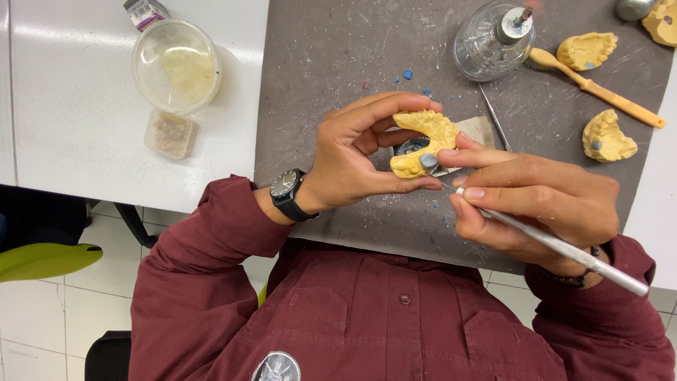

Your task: The person holds a yellow dental stone model of a dental arch and applies and shapes a blue-gray material onto it. They scoop material from a small box, press it onto the model by hand, and use a metal wax spatula to carve and smooth the added material, repeating the process across the arch.

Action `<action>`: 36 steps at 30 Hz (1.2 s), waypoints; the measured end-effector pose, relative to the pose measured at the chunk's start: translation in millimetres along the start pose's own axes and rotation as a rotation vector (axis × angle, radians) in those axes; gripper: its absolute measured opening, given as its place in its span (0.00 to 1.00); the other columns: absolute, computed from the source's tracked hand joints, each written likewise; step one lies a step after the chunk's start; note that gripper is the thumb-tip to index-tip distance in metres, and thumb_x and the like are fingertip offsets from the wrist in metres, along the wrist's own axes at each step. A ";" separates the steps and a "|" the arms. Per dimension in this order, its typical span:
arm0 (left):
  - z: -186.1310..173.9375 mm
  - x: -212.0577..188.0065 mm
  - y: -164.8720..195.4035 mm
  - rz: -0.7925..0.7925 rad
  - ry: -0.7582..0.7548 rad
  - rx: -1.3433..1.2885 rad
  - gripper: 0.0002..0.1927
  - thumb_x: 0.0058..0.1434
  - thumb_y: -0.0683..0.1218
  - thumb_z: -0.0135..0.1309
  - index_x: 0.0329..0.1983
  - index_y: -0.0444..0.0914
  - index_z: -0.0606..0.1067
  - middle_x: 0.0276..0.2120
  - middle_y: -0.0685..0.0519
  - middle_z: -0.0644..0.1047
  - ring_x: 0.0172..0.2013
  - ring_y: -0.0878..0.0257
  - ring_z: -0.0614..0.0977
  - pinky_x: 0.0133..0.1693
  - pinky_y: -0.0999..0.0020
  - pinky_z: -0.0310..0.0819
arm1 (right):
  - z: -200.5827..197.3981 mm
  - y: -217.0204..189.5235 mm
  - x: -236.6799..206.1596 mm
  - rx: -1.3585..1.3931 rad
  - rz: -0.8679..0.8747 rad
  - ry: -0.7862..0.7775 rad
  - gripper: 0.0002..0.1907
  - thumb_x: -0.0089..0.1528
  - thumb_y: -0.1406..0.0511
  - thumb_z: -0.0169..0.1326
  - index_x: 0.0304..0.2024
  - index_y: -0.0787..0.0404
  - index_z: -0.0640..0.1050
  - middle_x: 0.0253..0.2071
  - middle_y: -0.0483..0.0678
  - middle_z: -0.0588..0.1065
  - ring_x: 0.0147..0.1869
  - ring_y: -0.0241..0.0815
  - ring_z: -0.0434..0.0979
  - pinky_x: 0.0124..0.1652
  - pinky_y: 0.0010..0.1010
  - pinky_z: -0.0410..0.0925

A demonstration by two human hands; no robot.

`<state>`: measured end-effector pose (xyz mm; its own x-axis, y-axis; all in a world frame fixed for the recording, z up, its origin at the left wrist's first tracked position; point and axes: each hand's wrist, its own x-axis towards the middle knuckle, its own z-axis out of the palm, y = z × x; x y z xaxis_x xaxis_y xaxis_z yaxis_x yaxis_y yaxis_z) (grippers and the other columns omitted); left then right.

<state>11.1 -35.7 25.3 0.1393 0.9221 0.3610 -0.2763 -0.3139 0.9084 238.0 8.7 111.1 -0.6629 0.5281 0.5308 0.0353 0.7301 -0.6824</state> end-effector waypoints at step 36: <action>-6.2 2.3 1.1 0.438 -0.037 0.677 0.40 0.60 0.40 0.76 0.71 0.37 0.66 0.64 0.49 0.71 0.59 0.59 0.79 0.59 0.69 0.81 | -31.3 42.1 -32.5 0.390 0.331 0.161 0.37 0.75 0.50 0.28 0.58 0.82 0.68 0.59 0.73 0.69 0.63 0.65 0.71 0.66 0.44 0.68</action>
<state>5.2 -32.5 25.8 0.1862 0.6794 0.7098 0.3218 -0.7247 0.6092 284.4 35.8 80.8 -0.5391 0.7852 0.3045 -0.0778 0.3136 -0.9464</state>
